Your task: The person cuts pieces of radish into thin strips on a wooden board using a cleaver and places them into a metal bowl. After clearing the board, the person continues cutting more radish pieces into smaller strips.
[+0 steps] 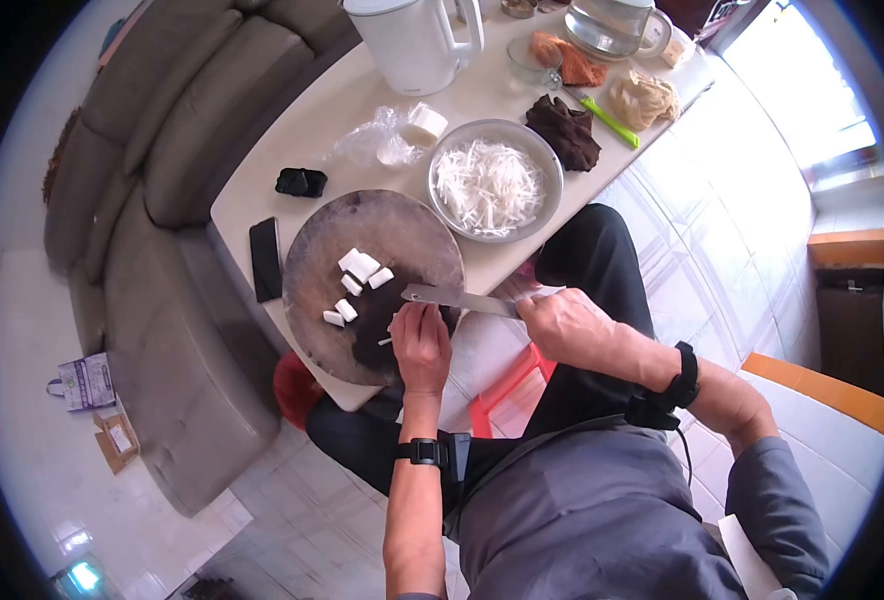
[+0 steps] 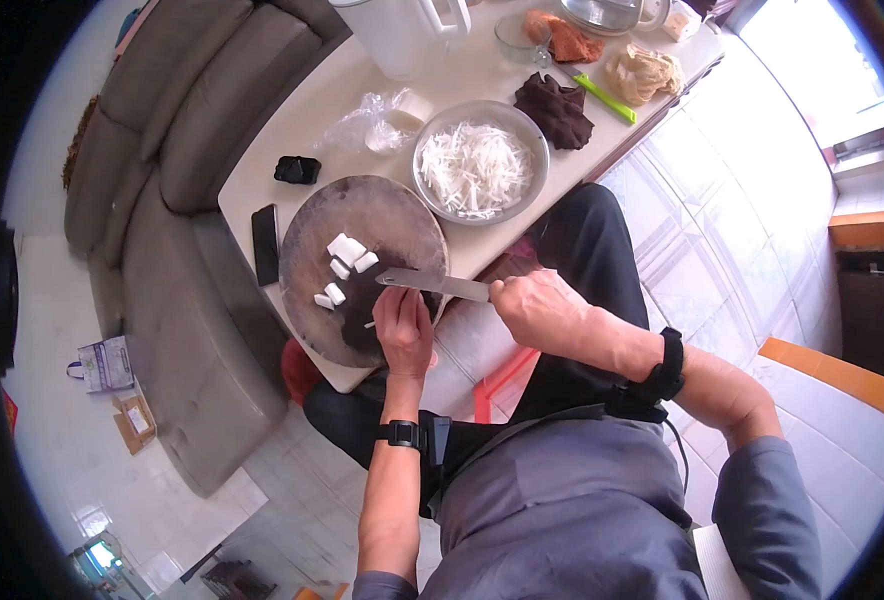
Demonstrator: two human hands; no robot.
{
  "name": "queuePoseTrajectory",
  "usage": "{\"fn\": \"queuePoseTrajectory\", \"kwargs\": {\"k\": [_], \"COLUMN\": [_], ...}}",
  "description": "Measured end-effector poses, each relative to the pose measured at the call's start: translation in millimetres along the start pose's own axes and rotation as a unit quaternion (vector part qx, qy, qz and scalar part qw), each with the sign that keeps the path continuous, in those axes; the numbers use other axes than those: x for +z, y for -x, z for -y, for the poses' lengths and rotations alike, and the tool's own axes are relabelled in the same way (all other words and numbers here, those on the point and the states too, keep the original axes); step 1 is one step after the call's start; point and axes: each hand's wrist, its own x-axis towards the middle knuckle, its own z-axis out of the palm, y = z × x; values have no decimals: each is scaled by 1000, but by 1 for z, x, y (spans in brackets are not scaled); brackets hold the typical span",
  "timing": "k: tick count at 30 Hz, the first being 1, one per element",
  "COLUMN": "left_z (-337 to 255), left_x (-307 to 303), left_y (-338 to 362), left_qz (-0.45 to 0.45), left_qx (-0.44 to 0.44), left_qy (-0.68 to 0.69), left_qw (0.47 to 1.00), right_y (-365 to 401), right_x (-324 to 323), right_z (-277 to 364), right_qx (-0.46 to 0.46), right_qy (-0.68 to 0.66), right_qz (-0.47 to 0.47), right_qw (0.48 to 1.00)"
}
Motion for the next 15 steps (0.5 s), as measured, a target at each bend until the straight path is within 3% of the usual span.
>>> {"fn": "queuePoseTrajectory", "kwargs": {"k": [3, 15], "left_z": [1, 3], "left_x": [-2, -1], "left_y": [2, 0], "left_qz": [22, 35], "left_qx": [-4, -8], "left_qy": [-11, -1], "left_qw": [1000, 999], "right_y": [-7, -15], "right_x": [1, -5], "right_z": [-4, -5], "right_qx": [-39, -35], "right_qy": [13, 20], "right_qz": [-4, 66], "right_qw": [999, 997]}}
